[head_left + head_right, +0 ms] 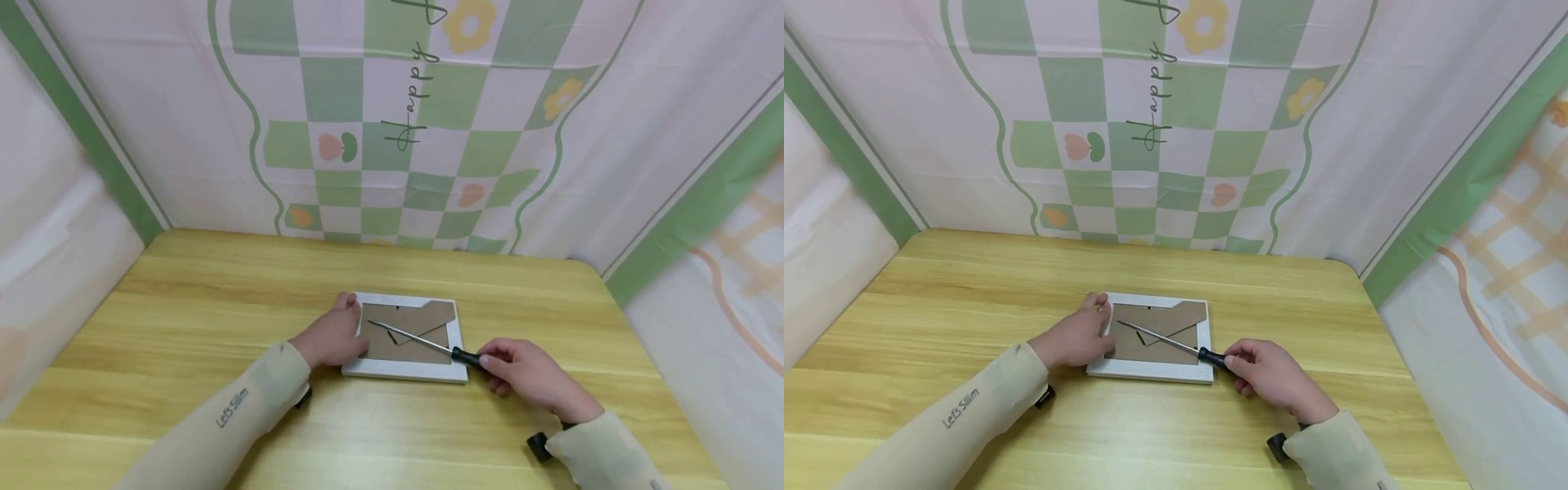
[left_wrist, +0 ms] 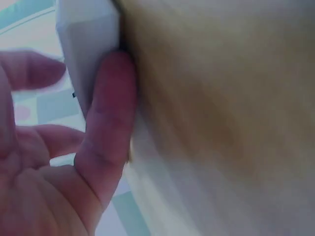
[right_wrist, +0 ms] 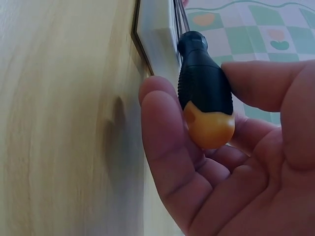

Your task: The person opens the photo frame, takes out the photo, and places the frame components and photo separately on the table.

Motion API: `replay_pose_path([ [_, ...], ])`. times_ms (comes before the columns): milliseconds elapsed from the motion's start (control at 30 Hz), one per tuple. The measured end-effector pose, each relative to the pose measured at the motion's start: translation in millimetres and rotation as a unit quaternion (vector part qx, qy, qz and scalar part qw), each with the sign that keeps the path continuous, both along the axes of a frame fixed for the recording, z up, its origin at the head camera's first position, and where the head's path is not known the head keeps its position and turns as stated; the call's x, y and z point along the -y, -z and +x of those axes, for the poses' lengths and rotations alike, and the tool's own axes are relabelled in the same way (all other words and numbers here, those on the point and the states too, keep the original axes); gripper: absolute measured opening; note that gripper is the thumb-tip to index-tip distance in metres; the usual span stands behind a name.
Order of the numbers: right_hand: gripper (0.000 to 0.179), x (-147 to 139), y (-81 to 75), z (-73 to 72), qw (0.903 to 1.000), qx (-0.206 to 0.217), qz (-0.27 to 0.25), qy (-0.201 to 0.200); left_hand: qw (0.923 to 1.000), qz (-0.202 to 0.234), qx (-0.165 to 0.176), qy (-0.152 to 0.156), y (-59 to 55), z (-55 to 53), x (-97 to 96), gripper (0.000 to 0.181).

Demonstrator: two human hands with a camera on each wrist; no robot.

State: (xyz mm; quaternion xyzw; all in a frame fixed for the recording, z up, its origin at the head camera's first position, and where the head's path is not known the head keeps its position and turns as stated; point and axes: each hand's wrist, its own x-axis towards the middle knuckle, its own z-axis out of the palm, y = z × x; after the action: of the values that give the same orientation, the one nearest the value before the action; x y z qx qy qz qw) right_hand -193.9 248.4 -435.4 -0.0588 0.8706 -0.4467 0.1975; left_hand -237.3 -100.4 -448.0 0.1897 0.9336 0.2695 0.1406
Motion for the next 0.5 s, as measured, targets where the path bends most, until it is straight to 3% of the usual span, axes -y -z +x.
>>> replay_pose_path([
  [267,0.029,1.3,1.6,0.6,0.9999,-0.008,-0.004,-0.006,0.9936,-0.077,0.018,0.081,-6.5,-9.2,15.3,0.092],
  [367,0.033,2.6,1.6,0.9,0.9991,-0.031,0.025,-0.014,0.9913,-0.084,0.033,0.096,-11.8,-10.5,19.7,0.103],
  [500,0.026,3.2,1.1,1.3,0.9963,-0.055,0.062,-0.020,0.9897,-0.087,0.041,0.106,-17.7,-11.5,21.4,0.107],
])
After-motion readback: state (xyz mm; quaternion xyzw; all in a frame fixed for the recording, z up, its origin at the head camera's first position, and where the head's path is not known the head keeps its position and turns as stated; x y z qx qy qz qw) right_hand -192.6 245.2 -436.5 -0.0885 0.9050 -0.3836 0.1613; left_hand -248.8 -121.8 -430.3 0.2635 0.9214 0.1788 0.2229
